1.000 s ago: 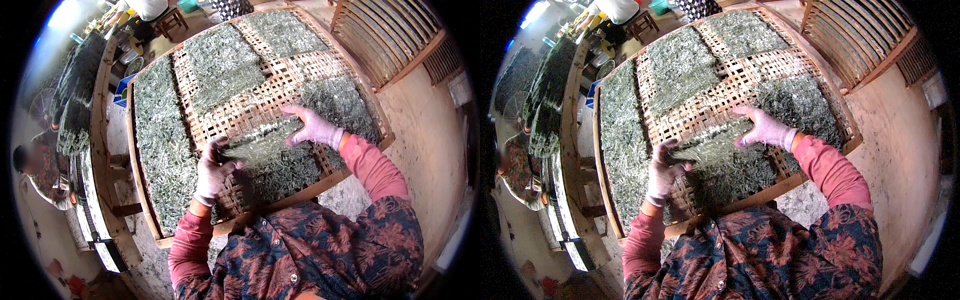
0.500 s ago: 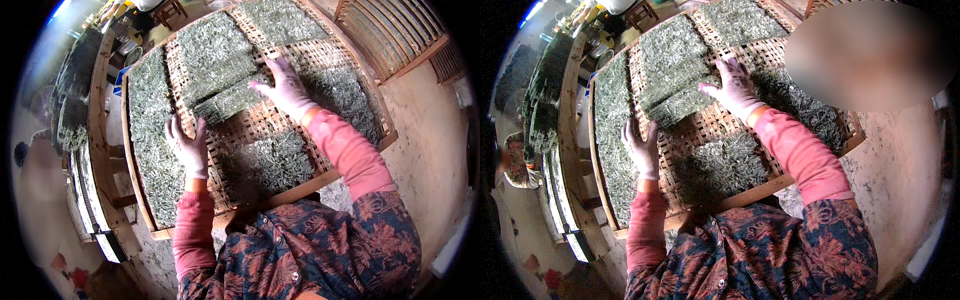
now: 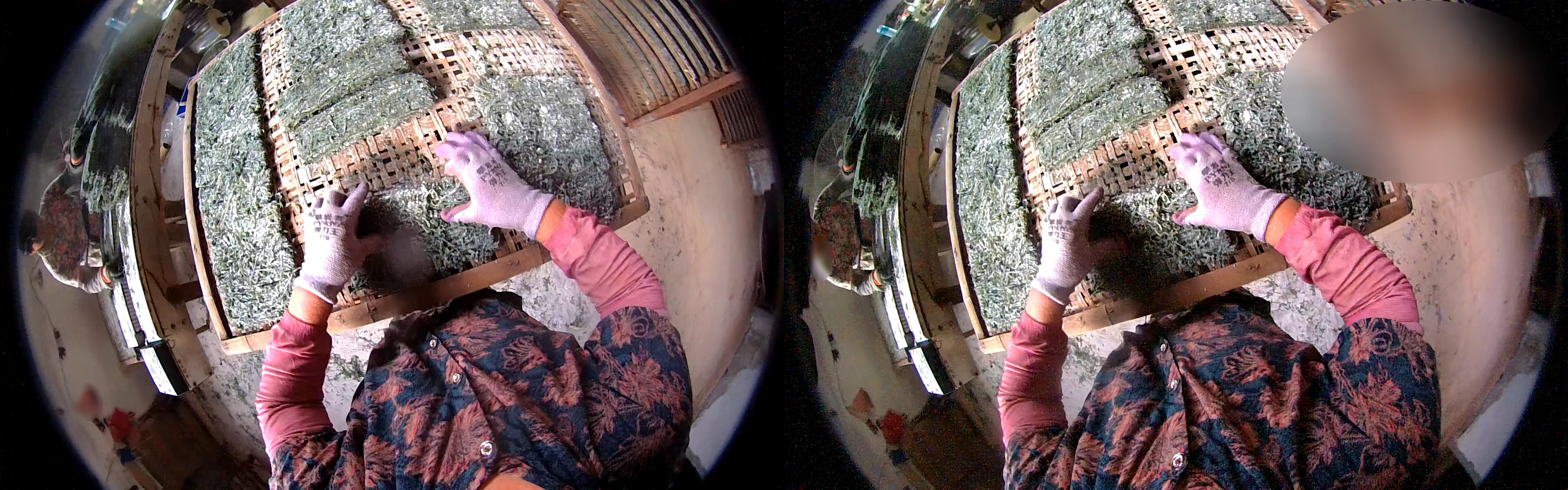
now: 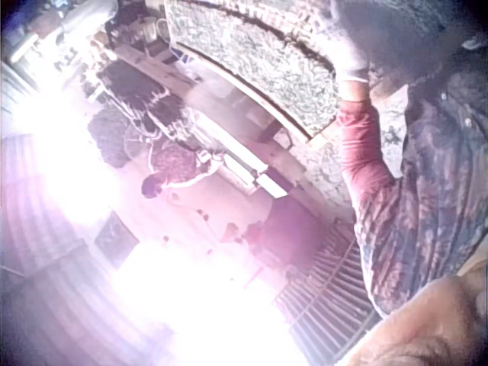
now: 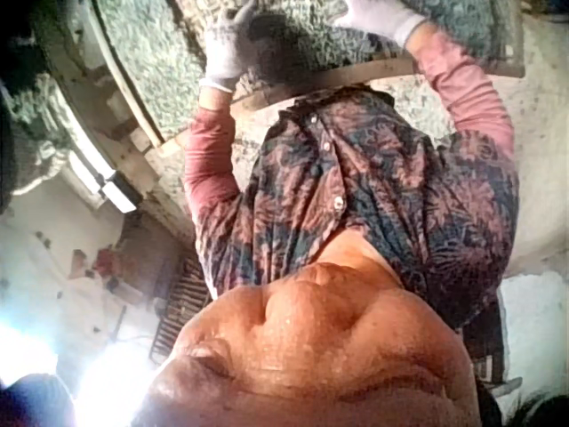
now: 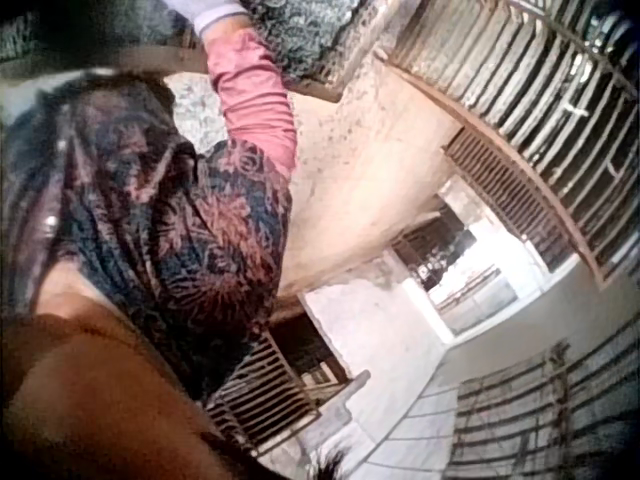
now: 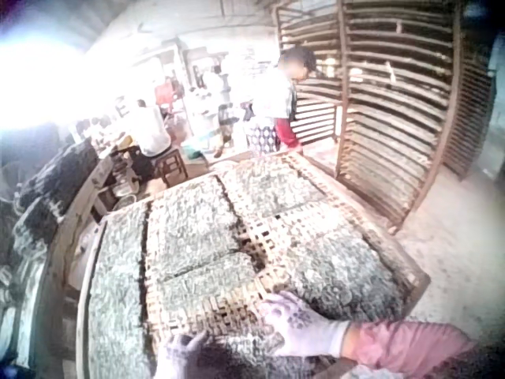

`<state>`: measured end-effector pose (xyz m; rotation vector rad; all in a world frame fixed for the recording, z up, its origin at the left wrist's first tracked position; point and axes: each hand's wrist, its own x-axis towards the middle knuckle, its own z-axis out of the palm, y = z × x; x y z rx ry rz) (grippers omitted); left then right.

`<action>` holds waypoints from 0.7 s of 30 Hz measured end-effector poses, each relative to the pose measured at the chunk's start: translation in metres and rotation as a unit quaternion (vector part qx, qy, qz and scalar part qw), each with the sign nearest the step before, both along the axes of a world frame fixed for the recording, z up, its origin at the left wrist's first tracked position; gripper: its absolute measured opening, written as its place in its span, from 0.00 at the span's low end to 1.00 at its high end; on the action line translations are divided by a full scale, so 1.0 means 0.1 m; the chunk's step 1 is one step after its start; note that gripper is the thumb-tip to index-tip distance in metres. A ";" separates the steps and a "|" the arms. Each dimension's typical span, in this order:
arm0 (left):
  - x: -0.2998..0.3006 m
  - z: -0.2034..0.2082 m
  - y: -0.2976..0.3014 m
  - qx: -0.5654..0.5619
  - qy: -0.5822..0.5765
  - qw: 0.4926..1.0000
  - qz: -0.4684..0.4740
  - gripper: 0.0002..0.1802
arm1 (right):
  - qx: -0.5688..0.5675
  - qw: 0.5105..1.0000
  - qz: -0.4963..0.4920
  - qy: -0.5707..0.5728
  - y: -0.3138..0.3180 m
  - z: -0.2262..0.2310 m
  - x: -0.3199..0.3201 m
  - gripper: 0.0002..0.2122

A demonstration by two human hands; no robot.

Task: The person gathers and stacks rectangular portions of dried plant material from a woven tray and moves them to a work table.

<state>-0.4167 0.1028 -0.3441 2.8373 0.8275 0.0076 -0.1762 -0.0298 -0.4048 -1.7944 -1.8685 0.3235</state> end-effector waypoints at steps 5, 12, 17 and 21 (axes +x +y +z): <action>-0.14 0.01 -0.14 0.070 -0.157 0.981 -0.093 0.25 | 0.053 0.998 -0.018 0.001 -0.24 0.23 -0.20 0.29; -0.48 -0.15 -0.57 0.089 -0.157 0.971 -0.155 0.21 | 0.064 0.993 0.006 -0.100 -0.78 -0.15 -0.42 0.23; -0.39 0.10 -0.59 0.046 -0.200 0.969 -0.136 0.31 | 0.120 0.990 0.052 -0.055 -0.86 0.05 -0.49 0.19; -0.26 -0.07 -0.53 -0.014 -0.101 0.989 -0.104 0.43 | 0.156 0.988 0.014 -0.005 -0.88 0.34 -0.44 0.18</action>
